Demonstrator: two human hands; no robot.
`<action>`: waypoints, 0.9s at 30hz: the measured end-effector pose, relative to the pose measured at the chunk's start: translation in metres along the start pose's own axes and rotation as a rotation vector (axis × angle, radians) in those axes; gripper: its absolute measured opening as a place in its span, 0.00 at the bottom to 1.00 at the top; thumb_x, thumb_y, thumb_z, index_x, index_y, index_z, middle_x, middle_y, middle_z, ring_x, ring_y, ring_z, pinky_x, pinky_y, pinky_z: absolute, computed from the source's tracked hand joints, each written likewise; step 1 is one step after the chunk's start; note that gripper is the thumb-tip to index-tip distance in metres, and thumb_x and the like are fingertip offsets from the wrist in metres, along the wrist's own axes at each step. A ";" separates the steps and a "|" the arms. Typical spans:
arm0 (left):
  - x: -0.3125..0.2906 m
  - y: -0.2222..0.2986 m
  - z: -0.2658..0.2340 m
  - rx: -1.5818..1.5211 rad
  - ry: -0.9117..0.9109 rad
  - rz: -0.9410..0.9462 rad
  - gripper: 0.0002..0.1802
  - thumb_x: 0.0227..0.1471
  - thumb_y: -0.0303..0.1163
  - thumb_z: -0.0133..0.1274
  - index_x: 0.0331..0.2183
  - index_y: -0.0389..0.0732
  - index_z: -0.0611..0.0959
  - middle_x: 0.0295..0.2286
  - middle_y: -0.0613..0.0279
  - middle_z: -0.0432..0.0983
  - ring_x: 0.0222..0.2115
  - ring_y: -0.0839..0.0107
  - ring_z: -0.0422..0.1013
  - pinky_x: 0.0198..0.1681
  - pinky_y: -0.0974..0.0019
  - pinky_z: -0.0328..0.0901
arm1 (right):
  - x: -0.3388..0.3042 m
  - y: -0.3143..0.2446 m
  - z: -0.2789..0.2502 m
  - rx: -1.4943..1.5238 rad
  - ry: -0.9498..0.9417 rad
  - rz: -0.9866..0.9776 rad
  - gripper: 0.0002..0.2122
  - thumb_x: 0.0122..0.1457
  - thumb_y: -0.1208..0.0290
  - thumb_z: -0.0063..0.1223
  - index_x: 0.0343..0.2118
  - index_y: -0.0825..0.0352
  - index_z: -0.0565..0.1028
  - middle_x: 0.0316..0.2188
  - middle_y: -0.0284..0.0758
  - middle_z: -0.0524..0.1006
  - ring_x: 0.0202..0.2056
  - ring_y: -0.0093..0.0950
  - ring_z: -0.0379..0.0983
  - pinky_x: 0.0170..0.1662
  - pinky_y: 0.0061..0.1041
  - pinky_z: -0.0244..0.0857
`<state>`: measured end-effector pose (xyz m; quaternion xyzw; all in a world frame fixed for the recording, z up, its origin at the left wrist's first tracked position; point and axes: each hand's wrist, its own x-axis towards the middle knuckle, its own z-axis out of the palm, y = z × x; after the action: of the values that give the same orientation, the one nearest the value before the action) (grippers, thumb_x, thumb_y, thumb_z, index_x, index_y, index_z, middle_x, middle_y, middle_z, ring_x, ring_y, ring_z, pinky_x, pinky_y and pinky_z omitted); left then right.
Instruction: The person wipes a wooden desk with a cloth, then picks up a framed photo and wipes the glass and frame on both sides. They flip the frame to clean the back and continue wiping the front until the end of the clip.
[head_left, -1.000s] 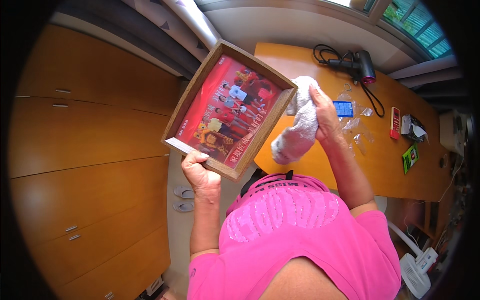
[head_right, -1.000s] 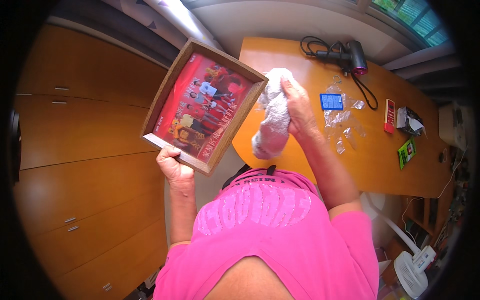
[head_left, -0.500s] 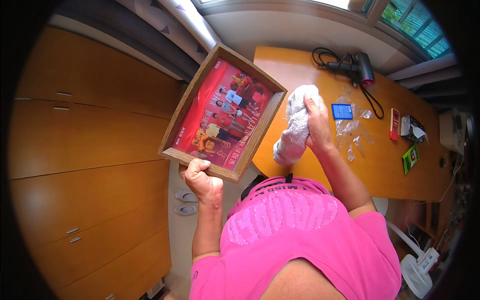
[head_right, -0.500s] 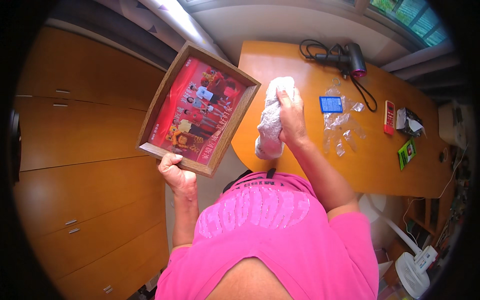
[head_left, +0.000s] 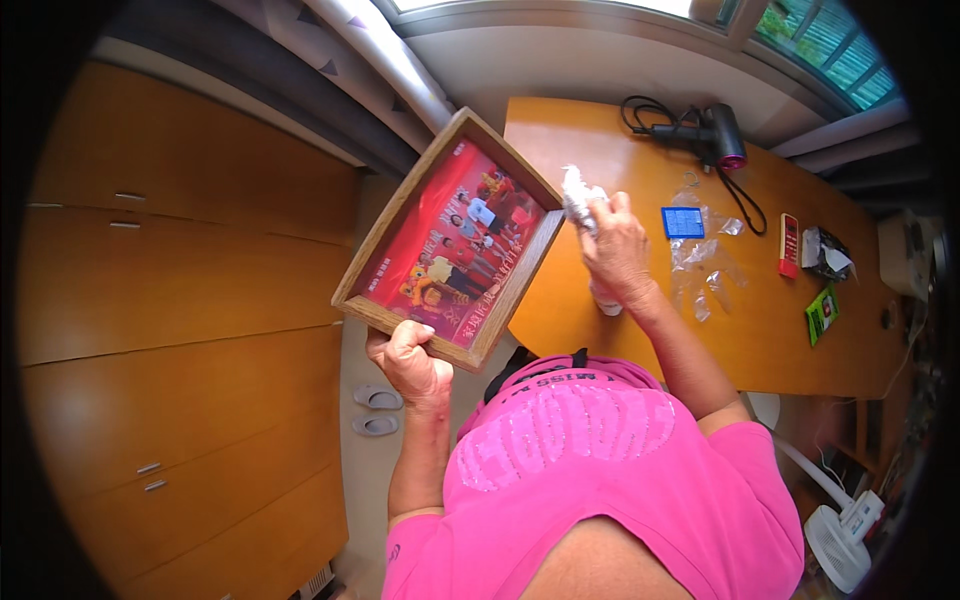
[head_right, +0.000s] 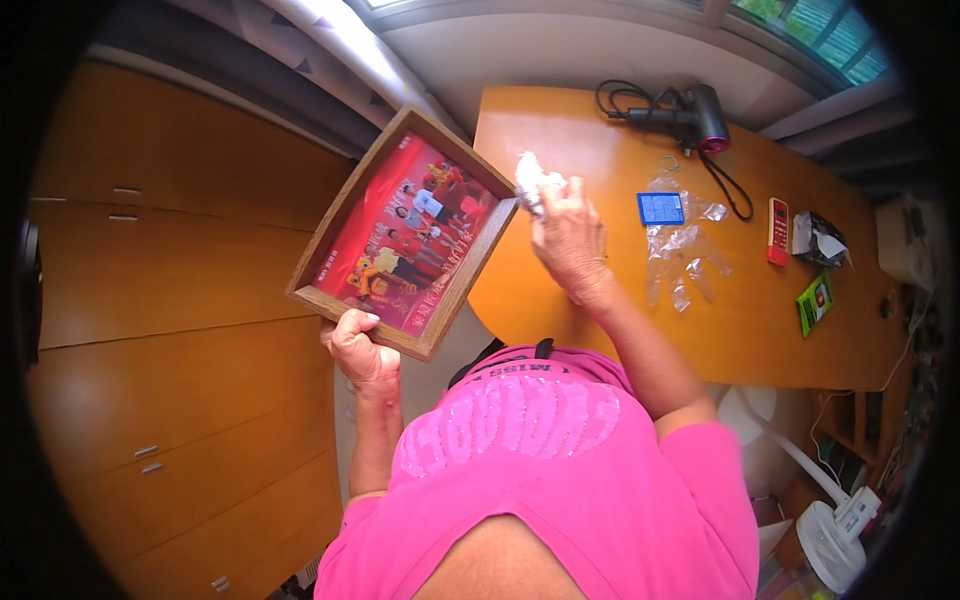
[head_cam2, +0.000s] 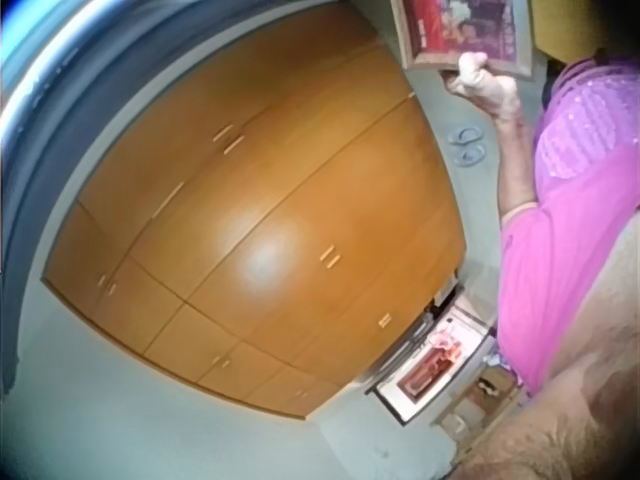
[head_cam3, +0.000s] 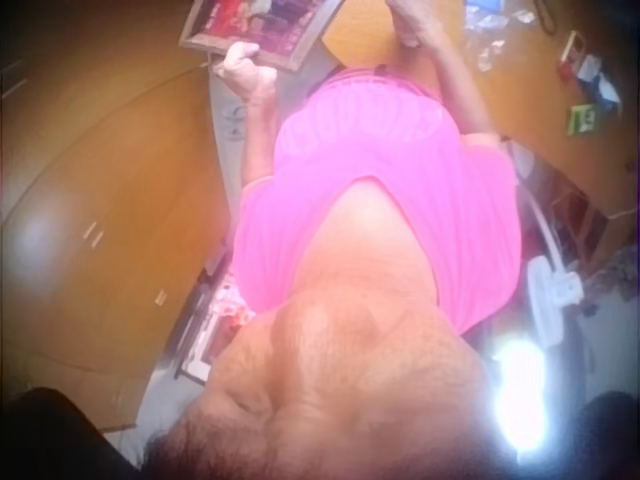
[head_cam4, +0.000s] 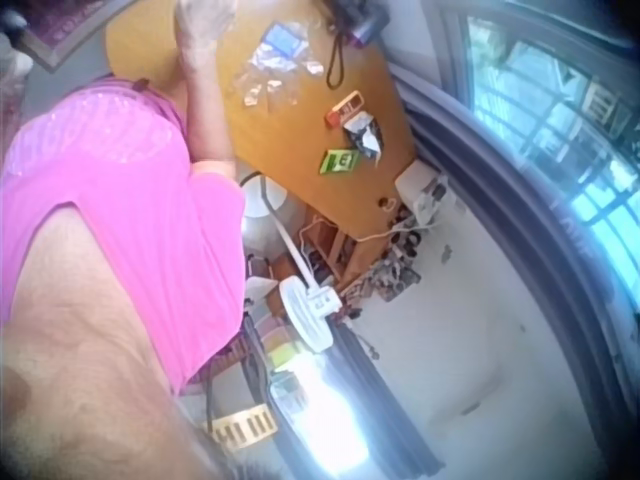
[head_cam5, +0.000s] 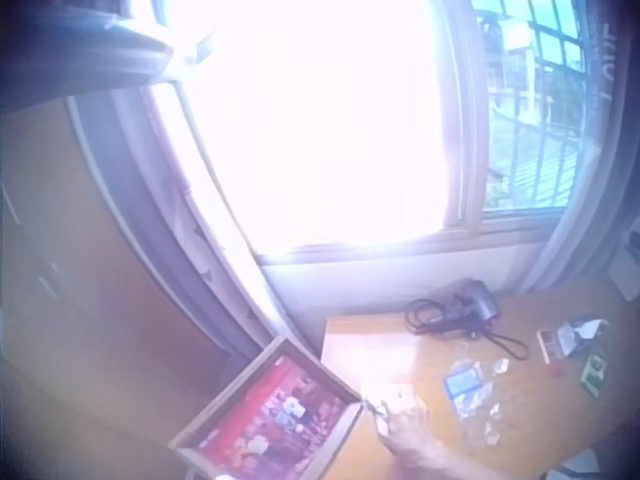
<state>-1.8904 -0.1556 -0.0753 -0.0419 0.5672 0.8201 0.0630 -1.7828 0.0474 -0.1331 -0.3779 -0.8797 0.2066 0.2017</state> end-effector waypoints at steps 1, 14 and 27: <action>0.005 -0.003 -0.007 -0.026 -0.014 -0.047 0.19 0.24 0.14 0.42 0.27 0.34 0.74 0.24 0.67 0.68 0.26 0.73 0.65 0.35 0.74 0.61 | 0.001 0.016 0.004 0.016 -0.018 0.041 0.12 0.49 0.70 0.51 0.38 0.64 0.72 0.33 0.45 0.67 0.33 0.43 0.70 0.35 0.38 0.66; 0.030 -0.030 -0.041 -0.211 -0.038 -0.316 0.06 0.25 0.18 0.40 0.13 0.39 0.68 0.20 0.64 0.66 0.26 0.67 0.66 0.40 0.65 0.64 | -0.006 0.076 0.054 0.626 0.131 0.126 0.08 0.41 0.76 0.55 0.26 0.71 0.72 0.26 0.35 0.68 0.30 0.25 0.66 0.35 0.22 0.62; 0.025 -0.012 -0.017 -0.248 0.083 -0.334 0.10 0.25 0.13 0.41 0.17 0.37 0.70 0.16 0.68 0.65 0.17 0.75 0.62 0.26 0.75 0.61 | 0.012 0.056 0.019 1.484 -0.056 0.521 0.11 0.55 0.76 0.49 0.42 0.68 0.71 0.34 0.33 0.75 0.32 0.21 0.72 0.35 0.19 0.68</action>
<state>-1.9133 -0.1658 -0.0955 -0.1766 0.4492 0.8593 0.1691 -1.7676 0.0872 -0.1752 -0.3332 -0.3998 0.7899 0.3243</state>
